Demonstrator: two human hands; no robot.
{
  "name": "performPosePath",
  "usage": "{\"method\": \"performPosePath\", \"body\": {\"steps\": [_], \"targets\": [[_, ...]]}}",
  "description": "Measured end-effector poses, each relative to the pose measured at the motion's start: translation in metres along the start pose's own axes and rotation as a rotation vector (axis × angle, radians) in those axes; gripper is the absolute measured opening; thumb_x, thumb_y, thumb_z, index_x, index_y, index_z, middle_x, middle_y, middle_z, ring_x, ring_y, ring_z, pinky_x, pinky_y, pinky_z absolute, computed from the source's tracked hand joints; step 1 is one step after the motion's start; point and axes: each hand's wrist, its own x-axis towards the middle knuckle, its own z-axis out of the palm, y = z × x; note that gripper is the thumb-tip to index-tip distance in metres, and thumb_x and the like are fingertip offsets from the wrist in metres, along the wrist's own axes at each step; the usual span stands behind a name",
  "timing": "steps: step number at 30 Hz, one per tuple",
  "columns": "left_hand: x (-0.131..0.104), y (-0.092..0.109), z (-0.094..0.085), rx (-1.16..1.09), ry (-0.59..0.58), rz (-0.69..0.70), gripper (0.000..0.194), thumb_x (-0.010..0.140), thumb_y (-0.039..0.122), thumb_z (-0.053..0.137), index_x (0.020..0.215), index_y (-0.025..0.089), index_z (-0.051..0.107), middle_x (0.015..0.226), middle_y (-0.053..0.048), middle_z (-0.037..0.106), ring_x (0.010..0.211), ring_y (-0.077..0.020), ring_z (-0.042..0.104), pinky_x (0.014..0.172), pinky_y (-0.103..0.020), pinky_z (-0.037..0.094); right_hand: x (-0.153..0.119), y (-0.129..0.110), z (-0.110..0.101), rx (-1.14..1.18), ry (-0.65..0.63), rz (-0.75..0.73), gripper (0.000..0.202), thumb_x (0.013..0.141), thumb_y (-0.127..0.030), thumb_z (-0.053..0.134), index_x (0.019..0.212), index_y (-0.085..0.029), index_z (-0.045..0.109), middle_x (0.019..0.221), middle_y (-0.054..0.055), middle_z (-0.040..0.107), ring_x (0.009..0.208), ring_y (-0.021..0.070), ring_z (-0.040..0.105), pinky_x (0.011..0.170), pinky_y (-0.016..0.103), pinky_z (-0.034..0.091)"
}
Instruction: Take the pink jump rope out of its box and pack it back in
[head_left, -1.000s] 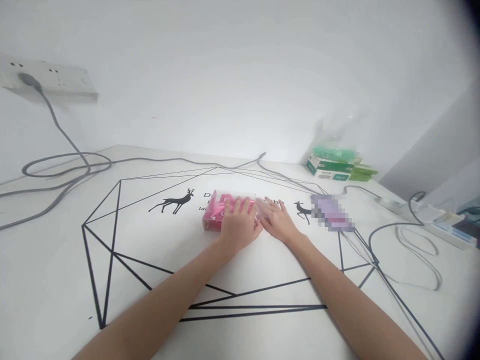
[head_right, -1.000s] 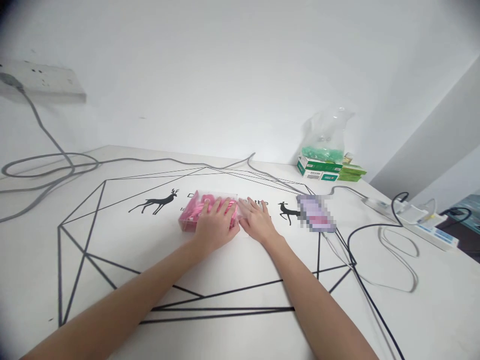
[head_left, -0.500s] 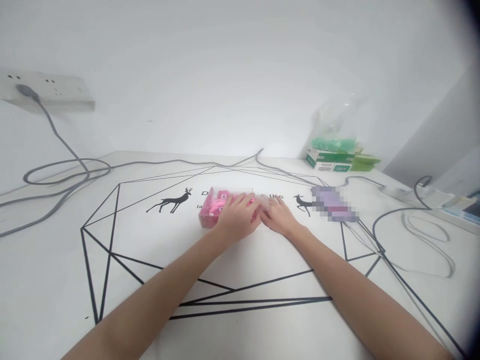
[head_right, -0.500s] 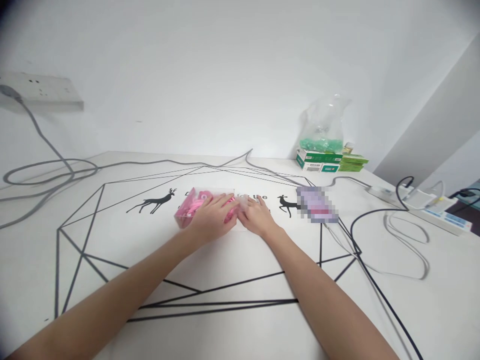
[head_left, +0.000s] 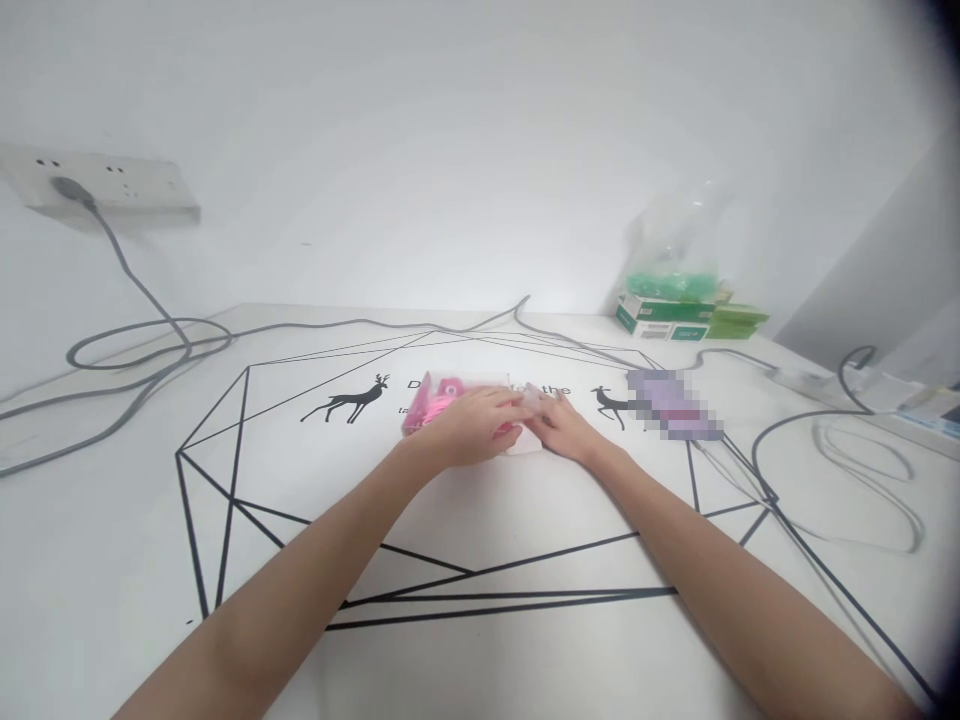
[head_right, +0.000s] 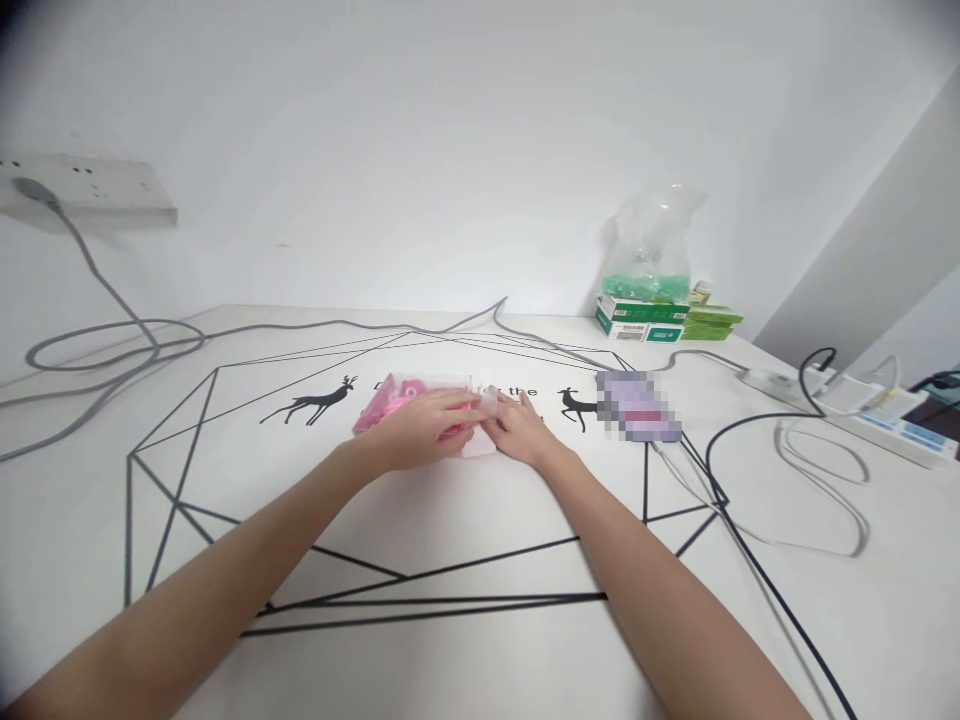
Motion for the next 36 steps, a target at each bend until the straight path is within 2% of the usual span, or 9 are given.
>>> {"method": "performPosePath", "body": {"steps": [3,7,10,13,18,23,27,32,36], "targets": [[0.0,0.0,-0.002,0.013,-0.02,-0.002,0.035,0.092,0.019,0.046,0.121,0.029,0.063,0.131,-0.001,0.061,0.123,-0.0199,0.054,0.108,-0.039,0.04,0.001,0.004,0.001,0.036,0.019,0.045,0.043,0.099,-0.031,0.035,0.14,-0.028,0.049,0.147,0.007,0.048,0.144,0.0266,0.03,0.113,0.065,0.017],[-0.001,0.001,0.003,0.079,0.026,0.016,0.031,0.091,0.018,0.046,0.112,0.025,0.068,0.127,-0.005,0.063,0.121,-0.0221,0.055,0.105,-0.041,0.042,0.003,0.007,0.001,0.058,0.102,0.183,0.039,0.097,-0.024,0.036,0.126,-0.029,0.061,0.144,0.003,0.052,0.141,0.0269,0.037,0.111,0.068,0.017],[-0.002,0.0,0.009,0.107,0.064,0.016,0.027,0.091,0.02,0.046,0.1,0.023,0.071,0.123,-0.006,0.065,0.122,-0.0233,0.055,0.105,-0.042,0.042,0.003,0.005,0.0,0.054,0.173,0.266,0.039,0.096,-0.023,0.036,0.124,-0.028,0.063,0.141,0.003,0.054,0.138,0.0258,0.04,0.111,0.065,0.02],[-0.002,-0.001,0.012,0.115,0.101,0.011,0.025,0.093,0.024,0.046,0.098,0.021,0.07,0.12,-0.006,0.067,0.12,-0.0229,0.056,0.105,-0.042,0.042,0.0,-0.002,-0.001,0.011,0.178,0.184,0.039,0.098,-0.028,0.036,0.129,-0.026,0.059,0.14,0.004,0.055,0.139,0.0258,0.04,0.113,0.065,0.016],[-0.002,-0.001,0.009,0.096,0.135,-0.034,0.022,0.091,0.028,0.051,0.102,0.023,0.07,0.116,-0.002,0.068,0.109,-0.021,0.062,0.096,-0.038,0.047,-0.004,-0.01,-0.004,-0.088,0.102,0.021,0.043,0.1,-0.037,0.036,0.139,-0.027,0.051,0.144,0.005,0.051,0.141,0.0275,0.035,0.114,0.065,0.012],[-0.003,0.003,0.009,0.112,0.167,-0.083,0.025,0.092,0.036,0.049,0.096,0.023,0.07,0.117,-0.003,0.068,0.107,-0.0226,0.062,0.092,-0.039,0.047,-0.004,-0.008,-0.004,-0.117,0.063,0.008,0.047,0.096,-0.039,0.042,0.14,-0.025,0.05,0.146,0.003,0.048,0.142,0.0299,0.034,0.115,0.061,0.019],[-0.001,0.011,0.018,0.199,0.197,-0.172,0.027,0.092,0.029,0.045,0.103,0.017,0.067,0.115,-0.008,0.067,0.105,-0.0254,0.062,0.089,-0.04,0.047,-0.003,-0.005,0.0,-0.14,0.076,0.051,0.045,0.097,-0.042,0.041,0.137,-0.025,0.055,0.146,0.004,0.049,0.139,0.0329,0.039,0.113,0.058,0.025],[0.001,0.024,0.028,0.242,0.215,-0.34,0.033,0.088,0.021,0.046,0.117,0.016,0.06,0.121,-0.011,0.065,0.111,-0.0277,0.058,0.096,-0.044,0.043,-0.003,-0.004,0.001,-0.123,0.104,0.049,0.044,0.098,-0.044,0.04,0.135,-0.026,0.054,0.141,0.005,0.055,0.134,0.0265,0.046,0.114,0.053,0.027],[0.0,0.027,0.035,0.234,0.25,-0.384,0.039,0.088,0.022,0.045,0.125,0.016,0.055,0.122,-0.011,0.065,0.114,-0.0284,0.057,0.101,-0.046,0.04,-0.004,-0.005,0.0,-0.075,0.161,0.029,0.042,0.098,-0.042,0.042,0.135,-0.027,0.055,0.135,0.003,0.06,0.126,0.0222,0.055,0.115,0.047,0.029]]}}
